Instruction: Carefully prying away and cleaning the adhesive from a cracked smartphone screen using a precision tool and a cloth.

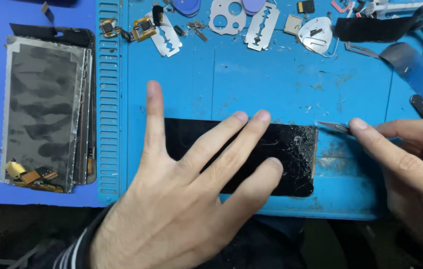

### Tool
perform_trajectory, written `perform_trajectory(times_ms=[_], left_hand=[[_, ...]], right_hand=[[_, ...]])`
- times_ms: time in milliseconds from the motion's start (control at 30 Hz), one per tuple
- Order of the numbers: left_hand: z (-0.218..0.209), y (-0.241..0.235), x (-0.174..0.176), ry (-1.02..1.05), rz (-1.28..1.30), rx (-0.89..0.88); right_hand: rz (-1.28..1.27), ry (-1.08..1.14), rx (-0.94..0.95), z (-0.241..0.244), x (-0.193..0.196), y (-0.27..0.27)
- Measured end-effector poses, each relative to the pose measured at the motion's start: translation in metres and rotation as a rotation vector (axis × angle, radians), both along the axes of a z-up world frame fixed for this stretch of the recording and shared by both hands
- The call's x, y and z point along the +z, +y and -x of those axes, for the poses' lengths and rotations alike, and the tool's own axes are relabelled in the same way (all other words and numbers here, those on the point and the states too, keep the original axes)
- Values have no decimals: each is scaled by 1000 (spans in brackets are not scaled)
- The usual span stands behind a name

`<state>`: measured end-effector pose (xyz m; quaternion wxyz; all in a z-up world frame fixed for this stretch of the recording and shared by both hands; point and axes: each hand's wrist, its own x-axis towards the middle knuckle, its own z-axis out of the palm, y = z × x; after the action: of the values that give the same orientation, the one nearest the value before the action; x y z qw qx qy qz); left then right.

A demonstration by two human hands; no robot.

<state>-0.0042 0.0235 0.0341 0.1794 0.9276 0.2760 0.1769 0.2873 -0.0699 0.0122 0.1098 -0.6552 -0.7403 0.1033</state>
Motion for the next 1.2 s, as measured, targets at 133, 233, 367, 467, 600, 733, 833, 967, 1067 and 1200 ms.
perform_trajectory(times_ms=[133,233,367,467,600,733,833,967,1067,1200], left_hand=[[-12,-25,-9,26,16,71],[-23,-38,-23,-14,-20,65],[-33,-44,-41,91,-194,153],[-35,-46,-43,38,-283,239],[-36,-48,-47,12,-339,260],[-35,-49,-47,10,-312,251],[-35,-49,-46,10,-298,257],[-34,-49,-45,29,-279,253],[-35,-48,-46,28,-274,254],[-35,-48,-45,15,-259,262]], right_hand=[[34,51,1,6,1,1],[27,102,-10,4,-6,-3],[61,45,13,2,-5,-3],[66,19,34,1,-8,-4],[40,23,29,3,-10,-6],[44,34,45,2,-9,-4],[33,56,35,3,-9,-5],[62,9,37,7,-5,-1],[43,52,23,14,-6,-1],[28,-18,0,19,-4,-4]])
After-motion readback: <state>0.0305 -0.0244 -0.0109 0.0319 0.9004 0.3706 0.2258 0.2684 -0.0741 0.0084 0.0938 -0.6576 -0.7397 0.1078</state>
